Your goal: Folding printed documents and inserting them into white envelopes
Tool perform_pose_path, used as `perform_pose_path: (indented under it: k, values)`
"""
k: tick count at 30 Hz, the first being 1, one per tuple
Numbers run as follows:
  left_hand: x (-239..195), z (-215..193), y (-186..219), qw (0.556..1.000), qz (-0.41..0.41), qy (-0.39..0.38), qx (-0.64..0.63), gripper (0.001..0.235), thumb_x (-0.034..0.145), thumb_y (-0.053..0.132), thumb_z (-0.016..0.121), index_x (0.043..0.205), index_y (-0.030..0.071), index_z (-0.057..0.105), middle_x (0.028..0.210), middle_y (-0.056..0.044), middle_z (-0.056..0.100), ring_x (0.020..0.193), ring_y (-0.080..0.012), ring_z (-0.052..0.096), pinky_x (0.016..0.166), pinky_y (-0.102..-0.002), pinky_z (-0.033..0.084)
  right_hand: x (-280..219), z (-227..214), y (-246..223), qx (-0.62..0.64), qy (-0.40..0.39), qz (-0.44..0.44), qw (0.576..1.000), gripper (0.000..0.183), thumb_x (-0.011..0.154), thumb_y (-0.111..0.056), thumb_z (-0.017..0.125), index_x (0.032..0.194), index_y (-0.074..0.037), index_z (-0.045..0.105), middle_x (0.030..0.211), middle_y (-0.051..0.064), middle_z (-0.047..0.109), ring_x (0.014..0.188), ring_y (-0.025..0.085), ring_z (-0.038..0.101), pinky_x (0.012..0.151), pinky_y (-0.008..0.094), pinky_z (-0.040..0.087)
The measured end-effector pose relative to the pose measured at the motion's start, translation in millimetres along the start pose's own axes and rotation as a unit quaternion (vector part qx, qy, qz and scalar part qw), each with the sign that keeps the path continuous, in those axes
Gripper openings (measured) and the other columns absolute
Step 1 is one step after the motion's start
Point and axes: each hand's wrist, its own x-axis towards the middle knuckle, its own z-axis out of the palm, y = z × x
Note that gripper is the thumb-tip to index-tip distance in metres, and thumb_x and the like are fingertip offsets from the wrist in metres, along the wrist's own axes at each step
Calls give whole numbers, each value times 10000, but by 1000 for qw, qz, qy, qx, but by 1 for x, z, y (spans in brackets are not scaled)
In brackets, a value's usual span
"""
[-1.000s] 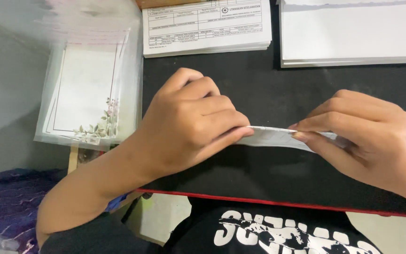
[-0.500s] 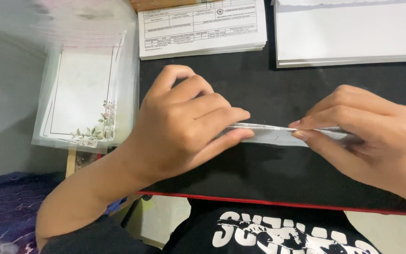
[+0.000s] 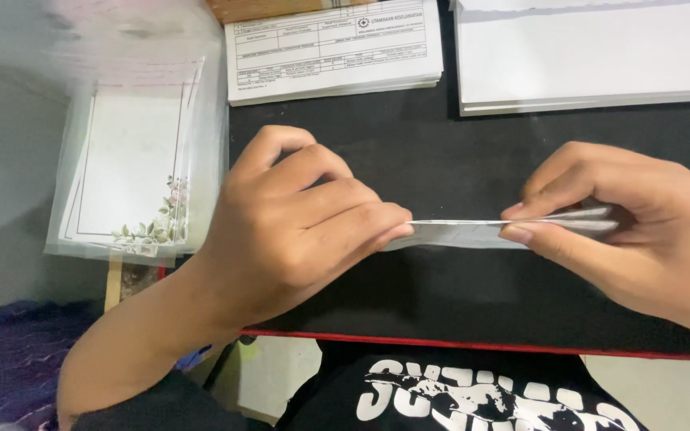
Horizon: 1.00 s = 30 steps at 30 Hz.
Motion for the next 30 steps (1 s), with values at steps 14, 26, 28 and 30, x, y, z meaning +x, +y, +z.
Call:
perform_pose_path:
  k: [14,26,28,30]
  values:
    - [2,-11,-7,1000,-10,-22,-6,71,894,83,655,843,34,657,733,-26,631,633,-182,515,682,-326,359,-4,-7,7,91,48,70,992,111,782,67,603,892,56,619,790,152,568,688,193,555,560,219,409]
    - [-3,-2,-8,995,-53,-32,-78,58,859,62,685,848,25,641,719,-44,646,568,-142,546,649,-303,362,0,-6,6,71,52,76,993,106,771,48,620,872,53,648,769,161,603,679,201,572,572,227,419]
    - [-3,-2,-8,993,-63,-31,-93,58,851,59,687,849,27,639,723,-42,653,569,-137,555,649,-299,359,0,-6,7,71,55,68,994,99,768,50,627,864,60,646,757,161,599,670,199,570,571,223,420]
    - [-3,-2,-8,993,-68,-34,-92,51,852,63,687,845,34,645,720,-37,649,570,-133,552,651,-298,358,1,-6,7,69,47,64,994,100,766,36,626,861,55,649,748,164,606,634,191,570,512,205,391]
